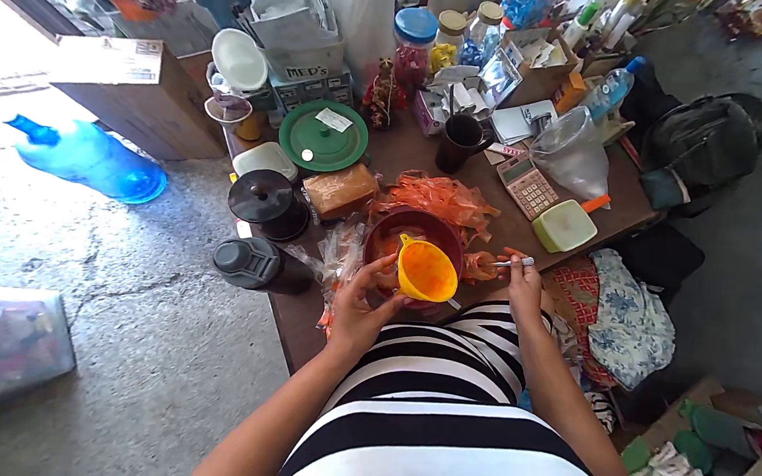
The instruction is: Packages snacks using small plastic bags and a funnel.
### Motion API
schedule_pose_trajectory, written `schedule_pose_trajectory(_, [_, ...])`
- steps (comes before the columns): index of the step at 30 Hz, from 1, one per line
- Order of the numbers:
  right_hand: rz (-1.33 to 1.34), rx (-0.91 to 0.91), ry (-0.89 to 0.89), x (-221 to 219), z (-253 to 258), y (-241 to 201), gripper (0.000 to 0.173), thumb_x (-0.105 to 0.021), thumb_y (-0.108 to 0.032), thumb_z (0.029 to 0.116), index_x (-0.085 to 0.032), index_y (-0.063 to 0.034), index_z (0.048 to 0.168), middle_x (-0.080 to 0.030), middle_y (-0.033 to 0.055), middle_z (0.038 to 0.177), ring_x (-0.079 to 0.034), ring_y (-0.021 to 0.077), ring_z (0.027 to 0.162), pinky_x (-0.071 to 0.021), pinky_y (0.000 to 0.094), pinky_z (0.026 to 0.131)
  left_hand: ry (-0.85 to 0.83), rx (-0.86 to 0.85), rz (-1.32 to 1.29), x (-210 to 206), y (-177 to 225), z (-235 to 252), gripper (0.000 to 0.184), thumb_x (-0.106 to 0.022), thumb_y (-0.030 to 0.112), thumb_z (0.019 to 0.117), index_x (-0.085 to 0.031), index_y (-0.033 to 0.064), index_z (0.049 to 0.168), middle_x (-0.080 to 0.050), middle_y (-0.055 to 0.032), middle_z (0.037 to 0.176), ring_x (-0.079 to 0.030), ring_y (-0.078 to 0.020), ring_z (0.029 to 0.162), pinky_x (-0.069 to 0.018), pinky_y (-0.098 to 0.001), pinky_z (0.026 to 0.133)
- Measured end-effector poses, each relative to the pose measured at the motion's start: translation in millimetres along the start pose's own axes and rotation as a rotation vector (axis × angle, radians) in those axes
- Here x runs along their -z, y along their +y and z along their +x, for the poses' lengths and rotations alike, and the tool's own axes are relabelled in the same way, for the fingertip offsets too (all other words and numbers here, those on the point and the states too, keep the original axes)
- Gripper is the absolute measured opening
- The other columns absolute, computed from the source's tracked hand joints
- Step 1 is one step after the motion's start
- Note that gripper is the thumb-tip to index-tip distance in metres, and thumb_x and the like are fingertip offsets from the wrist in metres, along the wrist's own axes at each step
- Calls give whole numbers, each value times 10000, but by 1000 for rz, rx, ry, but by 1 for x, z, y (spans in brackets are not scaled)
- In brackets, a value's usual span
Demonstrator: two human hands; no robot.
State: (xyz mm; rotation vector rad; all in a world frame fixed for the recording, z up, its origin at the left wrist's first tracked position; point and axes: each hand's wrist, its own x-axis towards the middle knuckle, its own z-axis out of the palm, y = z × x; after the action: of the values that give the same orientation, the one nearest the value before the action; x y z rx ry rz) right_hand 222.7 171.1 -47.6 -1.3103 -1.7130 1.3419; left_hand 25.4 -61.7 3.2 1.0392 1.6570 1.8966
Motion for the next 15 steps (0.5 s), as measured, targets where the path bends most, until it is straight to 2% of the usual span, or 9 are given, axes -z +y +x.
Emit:
schedule_pose_trajectory(1, [-104,128,-27,0,-3,0,368,-353,-137,1105,-587,91,1274,-694,108,1061,-662,50,843,-552,209,766,5,-1,6,-1,0,0,511,-802,129,854,-611,13,1313,-749,51,1020,-693,-24,982,-564,-228,926])
schedule_pose_trajectory(3, [-257,322,-55,0,-7,-2,374,-370,-126,1095,-624,104,1244,-700,179,1073,-689,133,896,-569,275,826,15,4,11,-3,0,-1,502,-806,136,854,-616,13,1302,-749,48,1018,-694,-29,982,-566,-233,928])
schedule_pose_trajectory(5, [-316,398,-67,-1,-8,-1,362,-386,-113,1087,-637,108,1226,-703,208,1069,-700,179,905,-574,300,839,15,6,16,-6,0,-1,500,-807,147,858,-616,18,1301,-749,54,1022,-694,-25,981,-564,-231,928])
schedule_pose_trajectory(11, [-147,294,-27,0,1,3,358,-355,-114,1098,-602,112,1224,-699,114,992,-671,42,834,-560,198,790,12,22,0,-11,1,-2,503,-801,102,846,-612,-1,1300,-743,48,1025,-688,-24,972,-563,-220,913])
schedule_pose_trajectory(15, [-148,289,13,6,4,2,357,-351,-120,1102,-593,109,1227,-703,101,989,-672,37,828,-558,194,780,16,23,9,-12,2,-2,496,-806,97,838,-616,-13,1282,-744,49,1016,-687,-19,965,-562,-211,904])
